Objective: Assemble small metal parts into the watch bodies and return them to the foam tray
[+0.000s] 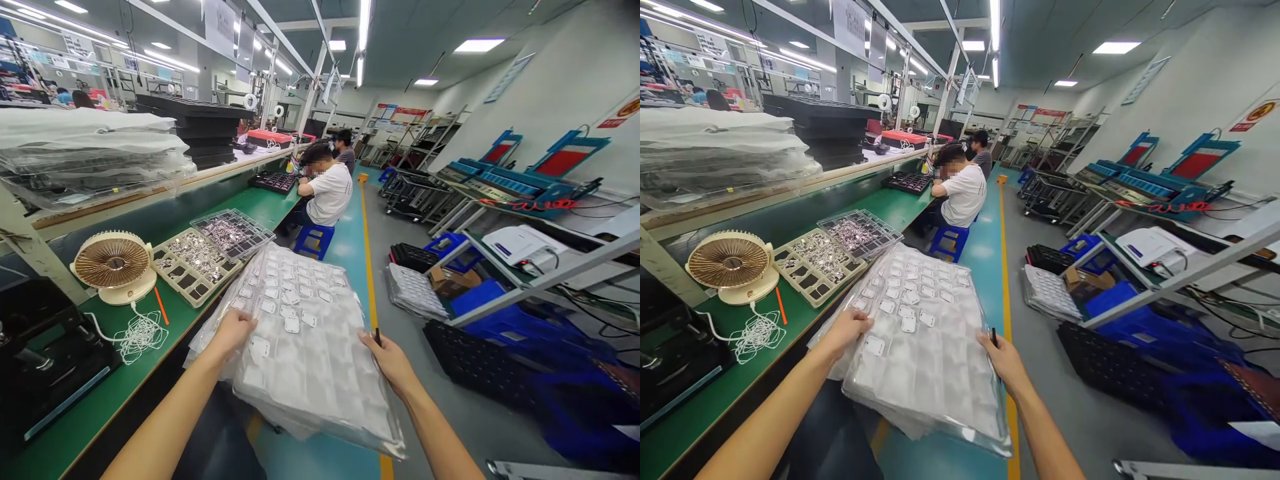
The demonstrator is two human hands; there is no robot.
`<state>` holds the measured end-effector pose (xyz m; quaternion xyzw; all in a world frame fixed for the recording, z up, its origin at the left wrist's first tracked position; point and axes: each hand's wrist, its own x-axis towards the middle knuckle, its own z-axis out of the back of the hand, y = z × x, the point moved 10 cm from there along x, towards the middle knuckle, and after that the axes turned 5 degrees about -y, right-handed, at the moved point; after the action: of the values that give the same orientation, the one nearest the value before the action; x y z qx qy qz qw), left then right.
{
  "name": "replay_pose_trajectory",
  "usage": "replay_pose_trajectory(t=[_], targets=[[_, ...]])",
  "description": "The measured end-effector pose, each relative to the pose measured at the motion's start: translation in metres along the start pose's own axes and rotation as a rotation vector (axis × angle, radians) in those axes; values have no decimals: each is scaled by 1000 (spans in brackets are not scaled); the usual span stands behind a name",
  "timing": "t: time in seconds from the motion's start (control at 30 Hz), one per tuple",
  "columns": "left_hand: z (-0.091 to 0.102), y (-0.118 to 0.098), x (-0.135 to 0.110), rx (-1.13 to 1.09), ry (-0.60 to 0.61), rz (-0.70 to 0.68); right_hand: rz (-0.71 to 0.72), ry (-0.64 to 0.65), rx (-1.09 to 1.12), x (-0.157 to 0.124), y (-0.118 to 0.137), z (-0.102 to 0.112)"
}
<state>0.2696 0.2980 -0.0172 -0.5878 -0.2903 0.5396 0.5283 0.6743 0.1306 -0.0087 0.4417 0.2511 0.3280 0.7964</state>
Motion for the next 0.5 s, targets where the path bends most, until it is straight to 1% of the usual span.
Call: replay_pose_trajectory(t=[0.07,0.1,0.17,0.3,0.4,0.5], targets=[[-14,6,-15,-111,86,45,0,38,13,2,0,7],[-19,8,-23,-169,108,65,2,51,16,3,0,10],[-26,14,-39,-282,118,106,11,77,18,6,1,15],[-42,27,-76,-490,95,184,35,137,10,13,1,19],[-64,38,-107,-617,114,225,47,181,-6,20,0,22],[-92,59,-137,-718,127,281,63,220,-26,31,0,25]])
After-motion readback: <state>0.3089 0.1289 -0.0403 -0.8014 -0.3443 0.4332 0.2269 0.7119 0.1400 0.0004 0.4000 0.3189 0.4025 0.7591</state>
